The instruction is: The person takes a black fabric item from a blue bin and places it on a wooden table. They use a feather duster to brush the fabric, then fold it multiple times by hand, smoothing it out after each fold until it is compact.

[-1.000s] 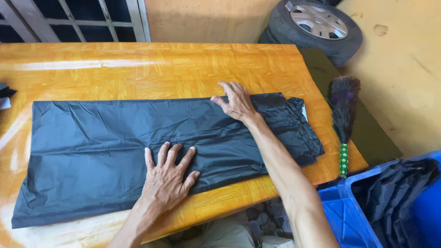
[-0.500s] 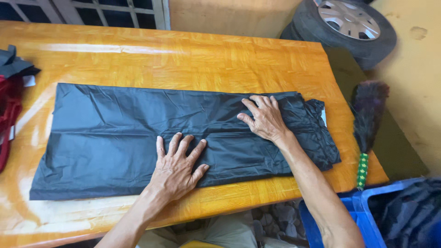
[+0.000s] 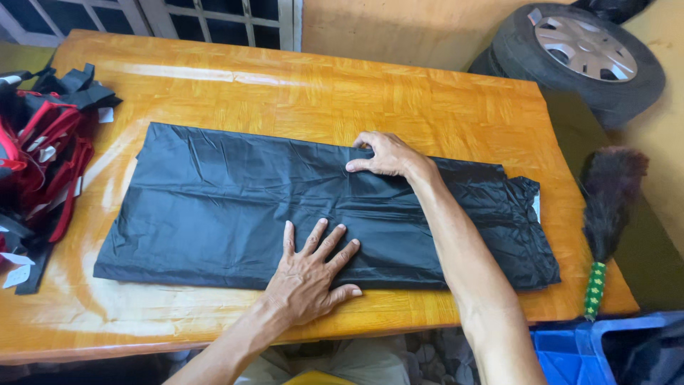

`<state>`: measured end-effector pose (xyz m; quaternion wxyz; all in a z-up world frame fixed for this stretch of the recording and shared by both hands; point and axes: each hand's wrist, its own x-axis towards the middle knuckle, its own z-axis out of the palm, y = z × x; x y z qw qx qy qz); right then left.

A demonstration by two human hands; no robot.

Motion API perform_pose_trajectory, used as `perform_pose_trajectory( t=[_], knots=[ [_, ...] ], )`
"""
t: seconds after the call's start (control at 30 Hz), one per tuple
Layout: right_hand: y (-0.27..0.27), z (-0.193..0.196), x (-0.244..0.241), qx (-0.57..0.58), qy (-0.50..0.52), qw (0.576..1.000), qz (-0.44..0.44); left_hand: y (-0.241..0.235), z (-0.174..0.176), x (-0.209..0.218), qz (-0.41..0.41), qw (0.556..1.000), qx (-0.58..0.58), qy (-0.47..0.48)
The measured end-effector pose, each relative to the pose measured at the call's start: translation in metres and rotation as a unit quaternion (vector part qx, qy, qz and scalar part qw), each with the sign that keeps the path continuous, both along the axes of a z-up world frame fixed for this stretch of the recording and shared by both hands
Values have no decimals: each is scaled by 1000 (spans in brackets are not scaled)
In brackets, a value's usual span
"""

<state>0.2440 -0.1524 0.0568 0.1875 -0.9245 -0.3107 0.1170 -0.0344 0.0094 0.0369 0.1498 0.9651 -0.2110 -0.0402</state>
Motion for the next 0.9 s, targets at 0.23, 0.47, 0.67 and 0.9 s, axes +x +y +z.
perform_pose_trajectory(
  t=[0.23, 0.47, 0.67, 0.9],
  knots=[
    [5, 12, 21, -95, 114, 988, -48, -39, 20, 26, -37, 999, -31, -8],
    [-3, 9, 29, -95, 126, 987, -17, -111, -15, 87, -78, 997, -16, -17],
    [-6, 30, 3, -38, 55, 998, 23, -101, -17, 80, -70, 995, -28, -58],
    [-27, 63, -43, -32, -5, 996, 88, -100, -24, 81, -83, 992, -51, -75]
  ],
)
